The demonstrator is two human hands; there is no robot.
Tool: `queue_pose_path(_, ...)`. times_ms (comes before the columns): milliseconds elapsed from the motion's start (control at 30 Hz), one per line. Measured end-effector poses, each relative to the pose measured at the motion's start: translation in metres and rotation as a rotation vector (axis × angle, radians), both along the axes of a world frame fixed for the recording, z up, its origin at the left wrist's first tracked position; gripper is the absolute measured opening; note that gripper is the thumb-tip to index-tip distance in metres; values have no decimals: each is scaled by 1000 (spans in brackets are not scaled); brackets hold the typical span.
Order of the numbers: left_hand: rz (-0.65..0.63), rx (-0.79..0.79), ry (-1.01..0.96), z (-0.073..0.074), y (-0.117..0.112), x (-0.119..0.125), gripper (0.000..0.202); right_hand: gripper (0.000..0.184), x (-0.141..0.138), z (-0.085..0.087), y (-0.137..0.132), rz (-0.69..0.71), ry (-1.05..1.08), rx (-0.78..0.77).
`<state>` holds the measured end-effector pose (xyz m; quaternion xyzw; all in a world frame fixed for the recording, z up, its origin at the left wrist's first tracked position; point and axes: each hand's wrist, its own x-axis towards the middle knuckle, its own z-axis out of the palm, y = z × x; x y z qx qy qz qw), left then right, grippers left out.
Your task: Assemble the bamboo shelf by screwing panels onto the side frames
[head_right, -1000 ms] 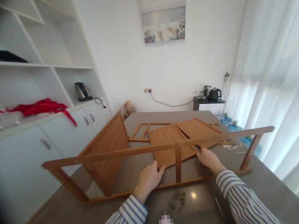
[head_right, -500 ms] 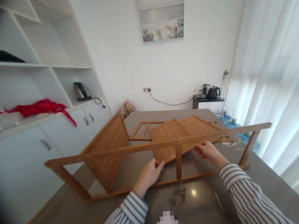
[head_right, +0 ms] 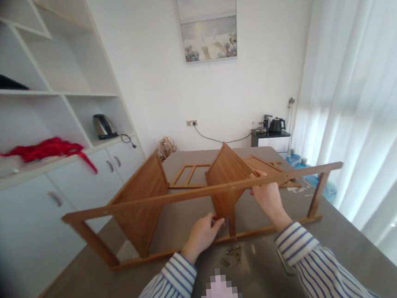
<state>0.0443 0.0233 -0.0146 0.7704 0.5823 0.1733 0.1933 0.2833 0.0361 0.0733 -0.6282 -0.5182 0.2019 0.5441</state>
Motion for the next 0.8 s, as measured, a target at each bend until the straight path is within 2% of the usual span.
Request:
queue_pose_path(167,-12,72,-19,1,-1,18,43,61,-15,-3,-12,-22,35,88)
queue_pose_path(400,-41,137,-86,18,2,39,40,69,-35,-10,-17,79,215,259)
queue_pose_path(533,-101,154,-215,22,3,39,33,62,-38,-14,-22,185,252,300)
queue_pose_path(667,-173,208,-320,19,3,35,24,47,-44,-18,-26,292,252,324)
queue_pose_path(800,-214,242,-361,15,2,34,23,31,-53,-21,-28,350,229,321)
